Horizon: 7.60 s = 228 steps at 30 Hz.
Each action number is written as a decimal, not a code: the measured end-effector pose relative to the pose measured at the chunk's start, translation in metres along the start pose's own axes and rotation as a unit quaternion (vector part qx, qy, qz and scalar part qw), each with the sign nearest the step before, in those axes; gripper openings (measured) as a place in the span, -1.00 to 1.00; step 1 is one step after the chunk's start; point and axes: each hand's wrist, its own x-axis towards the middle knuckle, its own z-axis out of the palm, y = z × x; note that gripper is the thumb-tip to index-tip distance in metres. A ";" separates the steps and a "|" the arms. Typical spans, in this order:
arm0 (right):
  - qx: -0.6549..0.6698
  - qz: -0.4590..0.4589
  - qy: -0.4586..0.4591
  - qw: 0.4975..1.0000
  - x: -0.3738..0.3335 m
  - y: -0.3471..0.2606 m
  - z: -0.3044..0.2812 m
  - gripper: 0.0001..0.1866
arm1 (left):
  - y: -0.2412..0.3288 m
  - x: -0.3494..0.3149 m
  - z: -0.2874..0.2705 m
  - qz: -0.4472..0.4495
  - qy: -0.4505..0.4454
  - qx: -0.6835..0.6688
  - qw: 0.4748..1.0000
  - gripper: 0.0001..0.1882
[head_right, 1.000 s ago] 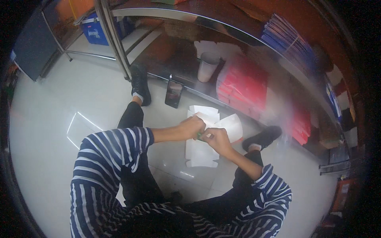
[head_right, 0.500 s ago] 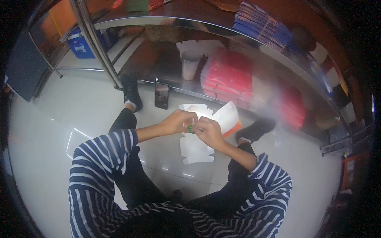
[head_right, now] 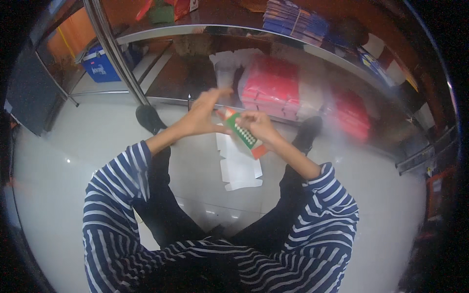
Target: The person sits on the floor and assembles small, flat-packed cardboard boxes by folding the flaps and tucking them into slots. They handle the boxes one by one, folding the sides and securing the structure, then stacking the finished boxes on the floor.
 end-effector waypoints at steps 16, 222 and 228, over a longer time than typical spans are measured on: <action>-0.169 -0.350 0.185 0.903 -0.013 -0.041 0.034 -0.75 | 0.000 -0.002 0.012 -0.310 0.116 -0.487 0.808 -0.74; -0.339 -0.215 0.206 0.893 -0.033 -0.075 -0.005 -0.81 | 0.039 0.002 -0.008 0.019 0.130 -0.203 0.970 -0.87; -0.364 -0.283 0.123 0.879 -0.033 -0.071 -0.002 -0.86 | 0.044 0.006 -0.015 0.062 0.161 -0.163 0.971 -0.89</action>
